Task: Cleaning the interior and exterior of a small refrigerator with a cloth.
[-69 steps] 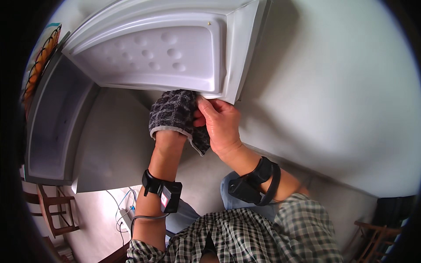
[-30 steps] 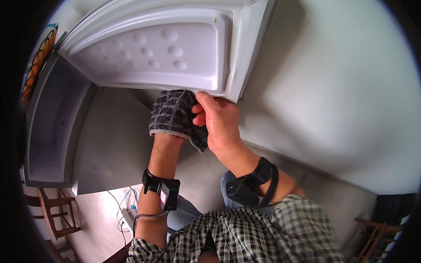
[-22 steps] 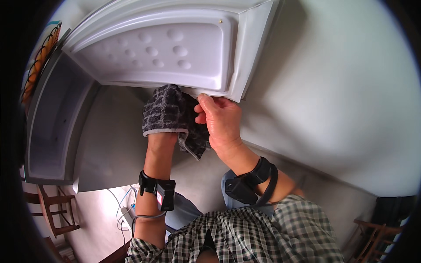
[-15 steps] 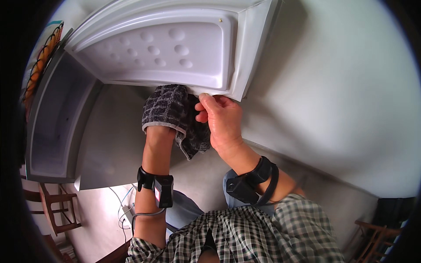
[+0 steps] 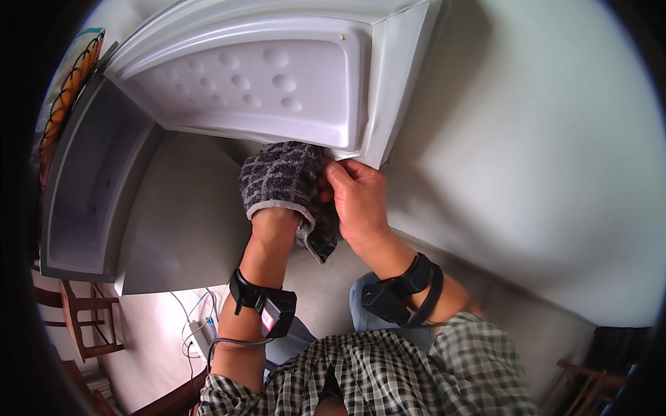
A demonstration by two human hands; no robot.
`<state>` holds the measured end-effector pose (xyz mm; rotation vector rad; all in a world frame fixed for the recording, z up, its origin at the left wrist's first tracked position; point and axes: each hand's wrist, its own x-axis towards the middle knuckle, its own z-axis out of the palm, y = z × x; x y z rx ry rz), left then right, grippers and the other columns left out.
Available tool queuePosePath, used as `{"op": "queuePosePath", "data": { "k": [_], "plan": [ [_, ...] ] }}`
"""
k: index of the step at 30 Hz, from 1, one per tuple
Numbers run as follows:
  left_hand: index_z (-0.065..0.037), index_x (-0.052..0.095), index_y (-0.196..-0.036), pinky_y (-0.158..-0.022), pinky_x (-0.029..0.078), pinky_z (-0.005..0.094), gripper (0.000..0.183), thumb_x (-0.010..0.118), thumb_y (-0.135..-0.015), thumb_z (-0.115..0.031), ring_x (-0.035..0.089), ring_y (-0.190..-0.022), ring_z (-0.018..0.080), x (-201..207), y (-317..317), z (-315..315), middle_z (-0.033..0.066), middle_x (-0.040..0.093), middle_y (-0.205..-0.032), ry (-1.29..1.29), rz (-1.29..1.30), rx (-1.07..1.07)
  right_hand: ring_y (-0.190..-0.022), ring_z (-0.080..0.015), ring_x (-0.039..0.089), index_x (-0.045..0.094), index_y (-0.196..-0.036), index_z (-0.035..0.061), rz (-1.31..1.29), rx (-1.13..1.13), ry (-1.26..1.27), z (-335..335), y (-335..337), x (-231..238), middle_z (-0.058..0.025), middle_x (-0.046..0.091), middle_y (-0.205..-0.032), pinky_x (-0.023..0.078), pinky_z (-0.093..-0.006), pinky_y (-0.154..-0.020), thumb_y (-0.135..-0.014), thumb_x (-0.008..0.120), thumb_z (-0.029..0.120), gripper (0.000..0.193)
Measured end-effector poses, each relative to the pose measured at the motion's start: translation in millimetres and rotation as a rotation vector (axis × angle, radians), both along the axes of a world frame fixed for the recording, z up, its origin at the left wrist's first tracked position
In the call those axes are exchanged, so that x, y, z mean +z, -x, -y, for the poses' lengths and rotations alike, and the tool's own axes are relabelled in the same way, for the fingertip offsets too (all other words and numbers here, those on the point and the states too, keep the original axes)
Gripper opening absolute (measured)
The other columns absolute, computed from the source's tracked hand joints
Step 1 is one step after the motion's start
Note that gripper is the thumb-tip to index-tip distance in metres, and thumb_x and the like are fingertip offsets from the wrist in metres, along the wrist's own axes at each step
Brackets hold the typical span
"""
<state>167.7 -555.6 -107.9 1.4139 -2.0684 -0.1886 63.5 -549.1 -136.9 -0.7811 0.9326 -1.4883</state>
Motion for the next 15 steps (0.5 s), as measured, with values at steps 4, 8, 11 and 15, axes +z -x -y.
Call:
{"op": "queuePosePath", "data": {
  "k": [4,8,11,15],
  "plan": [
    [-0.003,0.057,-0.079,-0.054,0.043,0.0291,0.016,0.049,-0.076,-0.017,0.052,-0.061,0.0151,-27,-8,1,0.0064,0.055,-0.068,-0.16,-0.683,-0.13,-0.046,-0.0087,0.046,0.058,-0.071,-0.002,-0.049,0.013,-0.062,-5,-7,9,-0.0032,0.052,-0.057,0.038,-0.0205,-0.044,-0.074,0.058,0.013,0.016],
    [-0.001,0.051,-0.092,-0.063,0.044,0.0278,0.018,0.046,-0.079,-0.013,0.052,-0.073,0.0163,-35,-29,9,0.0055,0.054,-0.082,-0.054,-1.48,-0.214,-0.045,-0.0081,0.046,0.059,-0.072,-0.0006,0.022,0.077,-0.043,-3,-8,7,-0.0032,0.052,-0.055,0.038,-0.0193,-0.043,-0.073,0.062,0.016,0.017],
    [-0.002,0.054,-0.083,-0.058,0.044,0.0278,0.015,0.048,-0.077,-0.014,0.053,-0.068,0.0162,-10,-47,9,0.006,0.053,-0.072,-0.02,-0.774,0.135,-0.045,-0.008,0.045,0.059,-0.071,-0.0007,0.029,0.138,0.004,-8,-19,14,-0.0032,0.052,-0.056,0.038,-0.0197,-0.043,-0.074,0.061,0.015,0.016],
    [-0.002,0.055,-0.069,-0.049,0.043,0.0284,0.014,0.051,-0.072,-0.016,0.054,-0.056,0.0166,-11,2,-4,0.0083,0.051,-0.058,-0.267,-1.056,0.005,-0.045,-0.0077,0.046,0.059,-0.071,-0.0008,-0.052,0.04,-0.056,-3,-8,4,-0.0033,0.054,-0.058,0.038,-0.0197,-0.042,-0.074,0.06,0.014,0.015]
  ]
}}
